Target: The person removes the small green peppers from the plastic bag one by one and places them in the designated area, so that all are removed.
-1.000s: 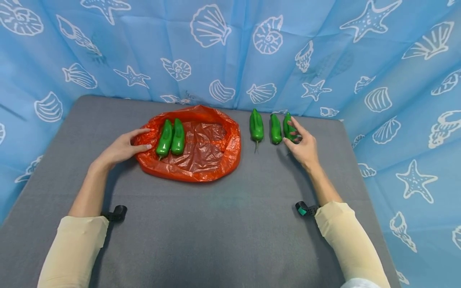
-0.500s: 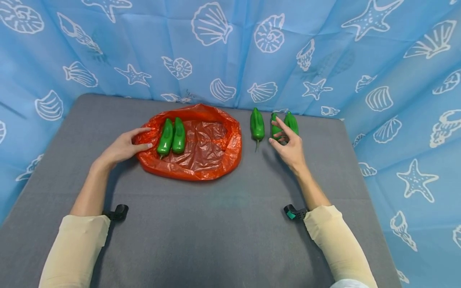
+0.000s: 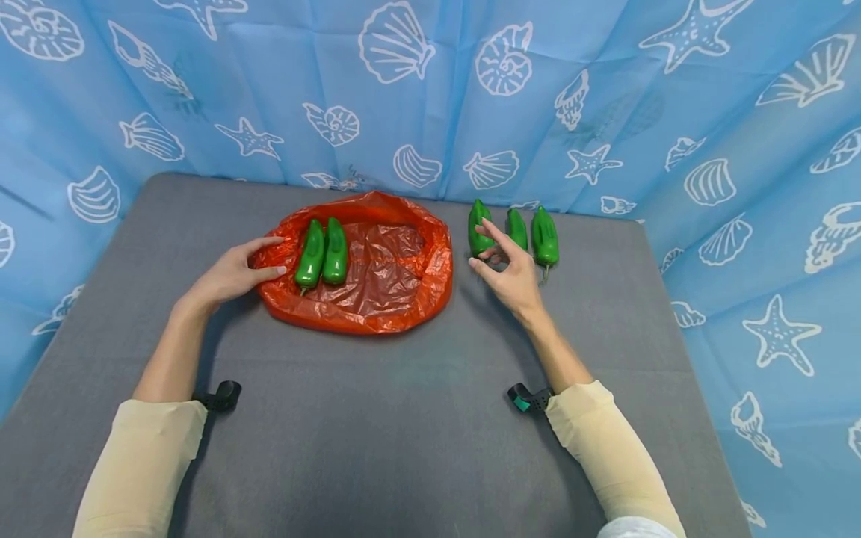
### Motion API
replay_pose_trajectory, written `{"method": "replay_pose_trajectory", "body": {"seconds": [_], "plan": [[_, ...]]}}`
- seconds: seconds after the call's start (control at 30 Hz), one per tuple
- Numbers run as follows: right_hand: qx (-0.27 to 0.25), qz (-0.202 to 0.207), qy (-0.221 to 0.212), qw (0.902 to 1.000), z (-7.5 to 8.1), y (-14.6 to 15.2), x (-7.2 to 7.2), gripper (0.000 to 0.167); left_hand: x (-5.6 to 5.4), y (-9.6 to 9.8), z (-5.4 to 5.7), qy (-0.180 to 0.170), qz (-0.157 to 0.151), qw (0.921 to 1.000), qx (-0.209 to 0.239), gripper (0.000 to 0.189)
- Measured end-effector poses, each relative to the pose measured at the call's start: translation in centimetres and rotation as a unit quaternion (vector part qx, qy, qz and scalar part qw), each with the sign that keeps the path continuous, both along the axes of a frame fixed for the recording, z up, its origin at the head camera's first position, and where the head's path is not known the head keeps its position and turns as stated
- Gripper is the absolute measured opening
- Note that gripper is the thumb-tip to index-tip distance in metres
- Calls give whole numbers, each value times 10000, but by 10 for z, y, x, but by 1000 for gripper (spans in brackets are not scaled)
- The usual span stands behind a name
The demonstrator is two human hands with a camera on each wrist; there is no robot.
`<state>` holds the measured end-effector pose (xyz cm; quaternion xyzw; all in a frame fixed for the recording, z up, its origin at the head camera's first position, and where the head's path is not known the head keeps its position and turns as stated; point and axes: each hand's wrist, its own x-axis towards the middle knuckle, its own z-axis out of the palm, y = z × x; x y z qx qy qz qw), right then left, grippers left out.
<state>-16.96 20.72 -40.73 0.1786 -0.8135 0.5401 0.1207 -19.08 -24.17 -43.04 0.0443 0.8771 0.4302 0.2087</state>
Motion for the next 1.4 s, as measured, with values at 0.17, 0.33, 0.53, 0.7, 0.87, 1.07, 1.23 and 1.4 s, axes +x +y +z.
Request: {"method": "replay_pose_trajectory", "body": {"seconds": [0.17,0.33,0.53,0.7,0.87,1.07,1.23,1.4], "plan": [[-77,191,-95,9997,0,-10,-1,62,0,1,1,-70,11,10000,16,73],[-109,367,-144,9992,-1,-20,-1,63,0,1,1,-123,18,9999,-33,73],[-103,476,-102,9988,1,-36,-1,61,0,2,1,-139,24,9999,-60,72],[-139,521,-139,9984,-4,-48,-6,60,-1,3,1,-71,13,10000,-24,72],[-197,644,-250,9974,-24,-58,-18,64,0,3,0,-64,34,10000,9,73],[-145,774,-532,9955,-33,-71,-18,65,6,2,-5,-123,27,9999,-1,73],[30,848,-692,9940,-30,-85,-18,64,6,1,-6,-61,-7,10000,-33,74],[90,980,-782,9921,-24,-96,-21,65,3,2,-1,-36,43,10000,24,74]]}}
